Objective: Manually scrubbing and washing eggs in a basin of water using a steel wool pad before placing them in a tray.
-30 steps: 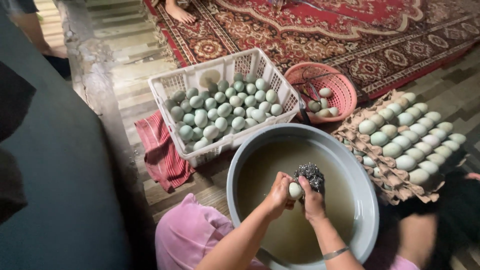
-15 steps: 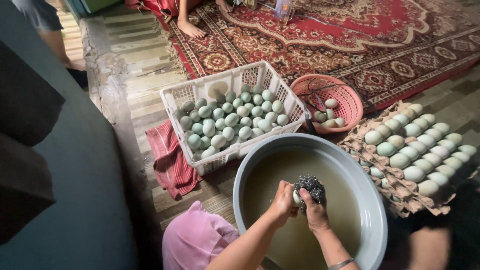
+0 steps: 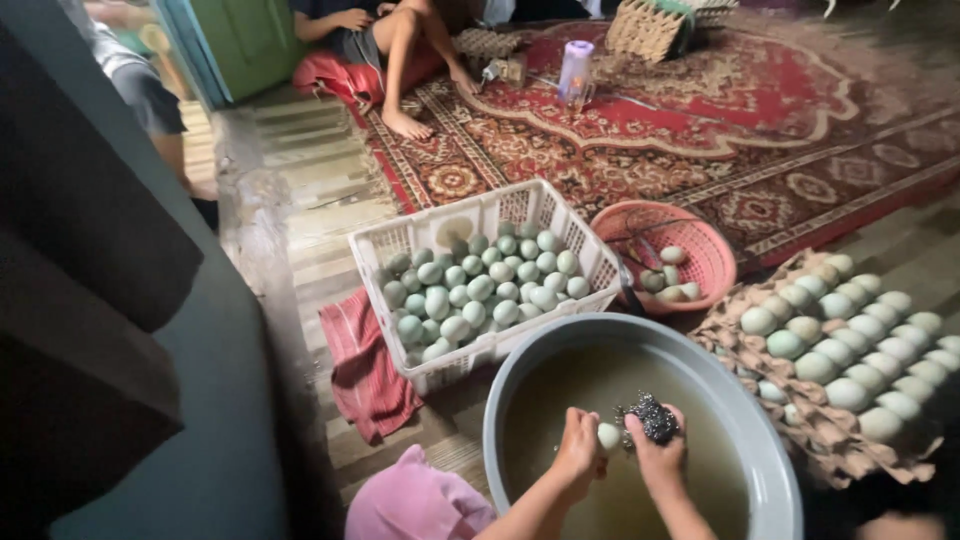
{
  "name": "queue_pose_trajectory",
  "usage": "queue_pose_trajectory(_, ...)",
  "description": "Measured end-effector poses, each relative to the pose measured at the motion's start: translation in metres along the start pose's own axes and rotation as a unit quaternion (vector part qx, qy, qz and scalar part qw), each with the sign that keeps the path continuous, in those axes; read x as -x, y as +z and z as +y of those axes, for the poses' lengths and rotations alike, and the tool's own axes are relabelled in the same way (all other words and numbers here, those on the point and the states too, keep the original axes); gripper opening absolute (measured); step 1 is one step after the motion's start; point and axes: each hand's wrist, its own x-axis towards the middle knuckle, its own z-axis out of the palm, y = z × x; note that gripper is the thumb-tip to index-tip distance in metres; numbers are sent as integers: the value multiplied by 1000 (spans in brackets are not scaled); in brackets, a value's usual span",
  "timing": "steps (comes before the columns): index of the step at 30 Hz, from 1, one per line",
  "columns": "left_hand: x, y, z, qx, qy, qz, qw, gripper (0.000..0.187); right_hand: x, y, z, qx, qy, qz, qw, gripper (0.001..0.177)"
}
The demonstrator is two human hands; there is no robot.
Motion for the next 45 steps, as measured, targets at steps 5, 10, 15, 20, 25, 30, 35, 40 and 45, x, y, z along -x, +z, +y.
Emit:
queue_pose_trajectory(5,7,-6,-16,-54,71,23,996,35,0,-6,41,54,59,-64,995,72)
queue_pose_trajectory(10,10,-4,13,-42,34,10,998,31,-8,5,17,43,63,-68,995,63)
queue_pose_trajectory(15,1,-3,10,-4,0,16,1000,26,-15,10,36,45,17,-75,996,67)
queue_pose_trajectory(20,-5,-4,0,-7,22,23,999,29,-21,16,57,38,-8,-67,997,67)
queue_pose_trajectory(25,-4,-4,4,-16,14,27,999,30,-20,14,47,63,-2,-81,995,69)
queue_pose_trajectory(30,-10,-4,2,-9,-11,32,999,28,-21,14,47,59,10,-91,994,65)
queue_pose_trajectory(35,-15,-4,0,-18,5,45,999,29,-21,16,44,96,24,-89,991,65)
queue_pose_trajectory(40,-8,-4,-3,-25,7,47,999,29,-18,15,60,99,-4,-79,992,64)
queue_pose_trajectory(45,-10,-2,-2,-7,23,41,999,29,-10,9,34,67,34,-115,991,58)
